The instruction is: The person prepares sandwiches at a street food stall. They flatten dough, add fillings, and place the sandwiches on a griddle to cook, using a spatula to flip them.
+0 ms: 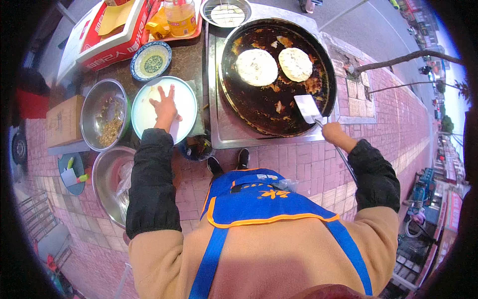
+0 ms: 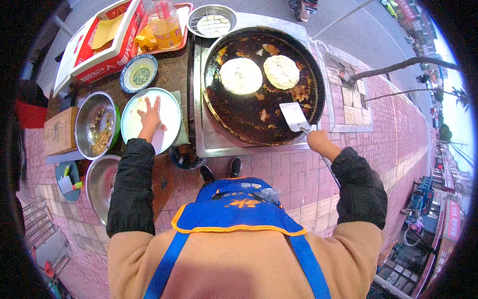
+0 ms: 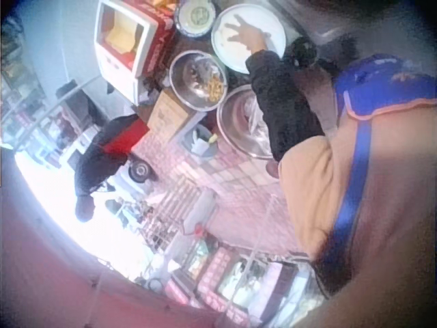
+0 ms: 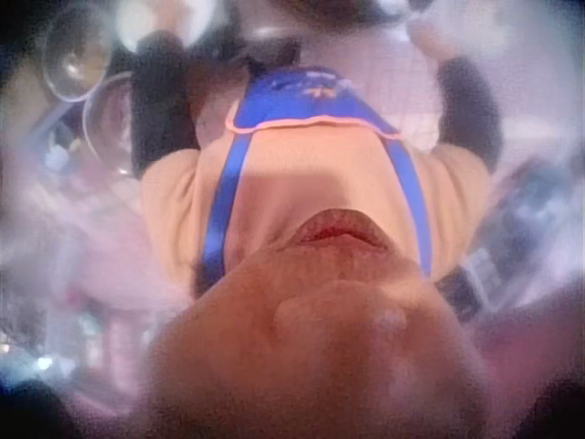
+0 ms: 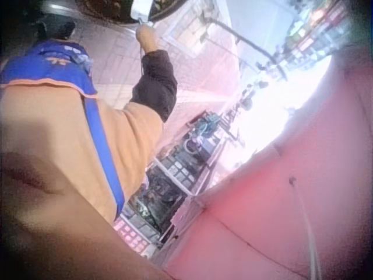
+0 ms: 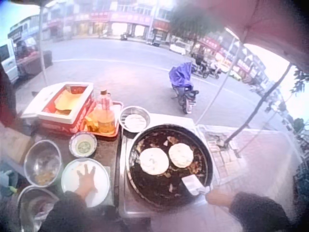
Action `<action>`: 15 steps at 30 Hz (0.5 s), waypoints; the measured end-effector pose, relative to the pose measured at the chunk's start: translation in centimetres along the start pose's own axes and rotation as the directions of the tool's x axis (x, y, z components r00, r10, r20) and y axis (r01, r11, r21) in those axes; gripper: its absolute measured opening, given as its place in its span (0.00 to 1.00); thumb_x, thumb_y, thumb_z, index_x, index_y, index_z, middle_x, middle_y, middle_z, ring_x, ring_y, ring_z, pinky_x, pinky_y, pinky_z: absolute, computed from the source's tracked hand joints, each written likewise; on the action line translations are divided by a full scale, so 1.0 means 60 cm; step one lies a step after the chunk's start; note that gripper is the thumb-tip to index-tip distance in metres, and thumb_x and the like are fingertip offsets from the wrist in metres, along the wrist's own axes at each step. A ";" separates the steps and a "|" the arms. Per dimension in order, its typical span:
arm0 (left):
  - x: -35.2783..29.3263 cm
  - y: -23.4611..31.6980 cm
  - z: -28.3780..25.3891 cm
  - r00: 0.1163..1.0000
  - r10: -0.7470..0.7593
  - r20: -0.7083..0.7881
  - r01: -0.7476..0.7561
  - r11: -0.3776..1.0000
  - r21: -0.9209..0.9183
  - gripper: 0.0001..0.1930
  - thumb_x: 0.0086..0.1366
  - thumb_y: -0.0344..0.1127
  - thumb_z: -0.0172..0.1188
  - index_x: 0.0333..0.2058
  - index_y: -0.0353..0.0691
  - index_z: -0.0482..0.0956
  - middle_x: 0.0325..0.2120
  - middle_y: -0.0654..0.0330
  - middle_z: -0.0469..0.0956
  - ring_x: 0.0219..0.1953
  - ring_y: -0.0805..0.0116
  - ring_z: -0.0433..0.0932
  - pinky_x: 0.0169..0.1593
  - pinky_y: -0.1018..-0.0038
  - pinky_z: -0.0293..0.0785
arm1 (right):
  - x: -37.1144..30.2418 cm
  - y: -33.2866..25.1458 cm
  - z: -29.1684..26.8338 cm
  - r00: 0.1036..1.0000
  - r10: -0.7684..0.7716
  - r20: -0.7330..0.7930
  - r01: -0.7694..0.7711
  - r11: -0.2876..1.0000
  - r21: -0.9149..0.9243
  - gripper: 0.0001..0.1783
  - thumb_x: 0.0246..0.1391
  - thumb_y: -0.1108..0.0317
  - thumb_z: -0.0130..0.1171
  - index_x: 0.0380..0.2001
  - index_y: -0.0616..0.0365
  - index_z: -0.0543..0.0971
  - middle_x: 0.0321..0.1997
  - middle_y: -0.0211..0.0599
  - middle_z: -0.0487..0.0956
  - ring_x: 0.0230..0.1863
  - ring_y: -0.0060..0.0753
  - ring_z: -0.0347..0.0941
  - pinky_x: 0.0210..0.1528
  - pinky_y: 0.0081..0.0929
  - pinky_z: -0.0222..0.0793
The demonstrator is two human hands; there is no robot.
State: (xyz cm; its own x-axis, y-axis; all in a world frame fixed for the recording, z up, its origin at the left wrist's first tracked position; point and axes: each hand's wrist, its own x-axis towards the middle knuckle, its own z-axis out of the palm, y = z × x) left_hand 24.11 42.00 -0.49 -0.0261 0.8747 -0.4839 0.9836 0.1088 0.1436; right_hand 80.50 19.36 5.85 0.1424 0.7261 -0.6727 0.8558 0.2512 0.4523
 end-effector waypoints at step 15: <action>0.014 -0.011 0.022 0.997 0.007 -0.076 -0.002 0.998 0.069 0.73 0.23 0.29 0.82 0.68 0.73 0.45 0.72 0.60 0.34 0.67 0.26 0.45 0.59 0.45 0.68 | 0.245 0.106 -0.127 0.989 0.116 -0.093 0.038 0.409 0.912 0.26 0.58 0.48 0.54 0.24 0.65 0.78 0.23 0.41 0.76 0.25 0.35 0.70 0.29 0.36 0.67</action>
State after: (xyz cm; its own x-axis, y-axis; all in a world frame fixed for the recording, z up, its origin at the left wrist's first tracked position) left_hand 23.64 42.04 -2.13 -0.0327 0.9087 -0.4161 0.9937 0.0744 0.0843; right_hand 84.24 36.53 3.29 0.1940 0.8066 -0.5584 0.8086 -0.4538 -0.3745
